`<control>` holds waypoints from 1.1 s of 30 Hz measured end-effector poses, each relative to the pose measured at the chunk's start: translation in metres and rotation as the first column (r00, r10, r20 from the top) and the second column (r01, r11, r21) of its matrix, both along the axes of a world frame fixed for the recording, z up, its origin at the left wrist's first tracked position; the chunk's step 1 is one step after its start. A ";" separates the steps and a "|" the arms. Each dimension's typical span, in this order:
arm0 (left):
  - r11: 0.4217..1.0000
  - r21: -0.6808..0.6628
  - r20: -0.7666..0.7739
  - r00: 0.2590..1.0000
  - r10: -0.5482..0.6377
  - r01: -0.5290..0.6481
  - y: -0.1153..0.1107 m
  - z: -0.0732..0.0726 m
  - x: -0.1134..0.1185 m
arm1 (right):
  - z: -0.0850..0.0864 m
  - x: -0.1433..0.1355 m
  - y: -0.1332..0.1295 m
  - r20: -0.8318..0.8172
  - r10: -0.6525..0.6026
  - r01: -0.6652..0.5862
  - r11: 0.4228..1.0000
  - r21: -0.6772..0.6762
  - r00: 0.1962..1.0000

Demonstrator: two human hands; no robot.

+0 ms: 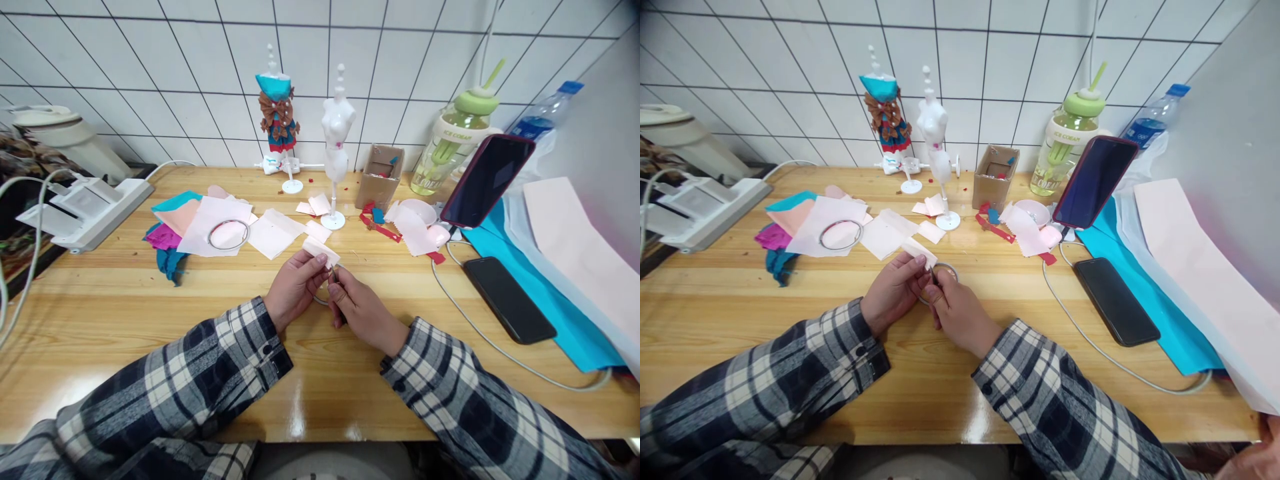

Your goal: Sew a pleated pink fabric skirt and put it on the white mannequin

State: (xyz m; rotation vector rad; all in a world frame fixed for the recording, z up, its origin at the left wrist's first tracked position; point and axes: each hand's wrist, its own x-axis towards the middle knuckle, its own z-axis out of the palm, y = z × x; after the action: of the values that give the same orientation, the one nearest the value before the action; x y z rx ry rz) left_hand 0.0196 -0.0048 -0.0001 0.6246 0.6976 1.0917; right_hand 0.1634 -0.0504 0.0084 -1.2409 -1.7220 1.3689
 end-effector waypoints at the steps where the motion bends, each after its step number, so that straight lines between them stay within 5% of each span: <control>1: 1.000 -0.001 -0.005 1.000 -0.003 0.003 0.000 0.000 0.000 | 0.000 0.000 0.000 -0.007 0.002 -0.002 1.000 -0.008 1.000; 7: 0.999 -0.005 -0.033 0.999 0.042 -0.042 0.003 0.000 -0.003 | 0.002 0.003 0.001 0.027 0.013 -0.013 1.000 -0.029 1.000; 13: 0.994 0.051 -0.055 0.993 0.101 -0.099 0.005 0.001 -0.005 | 0.006 0.014 0.005 0.152 -0.178 0.151 0.973 0.173 0.972; 19: 0.993 0.111 -0.124 0.991 0.053 -0.039 0.003 -0.002 -0.004 | 0.004 0.014 0.007 0.289 -0.134 0.089 0.982 0.165 0.948; 33: 0.979 0.200 -0.239 0.971 0.011 0.038 0.005 -0.011 -0.007 | 0.001 0.013 0.009 0.235 -0.106 0.085 0.991 0.099 0.966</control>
State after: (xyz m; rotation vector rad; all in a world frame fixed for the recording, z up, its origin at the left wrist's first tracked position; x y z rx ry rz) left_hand 0.0128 0.0001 -0.0112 0.9475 0.7930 1.0936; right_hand 0.1765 -0.0417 0.0094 -1.4678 -1.8357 1.1109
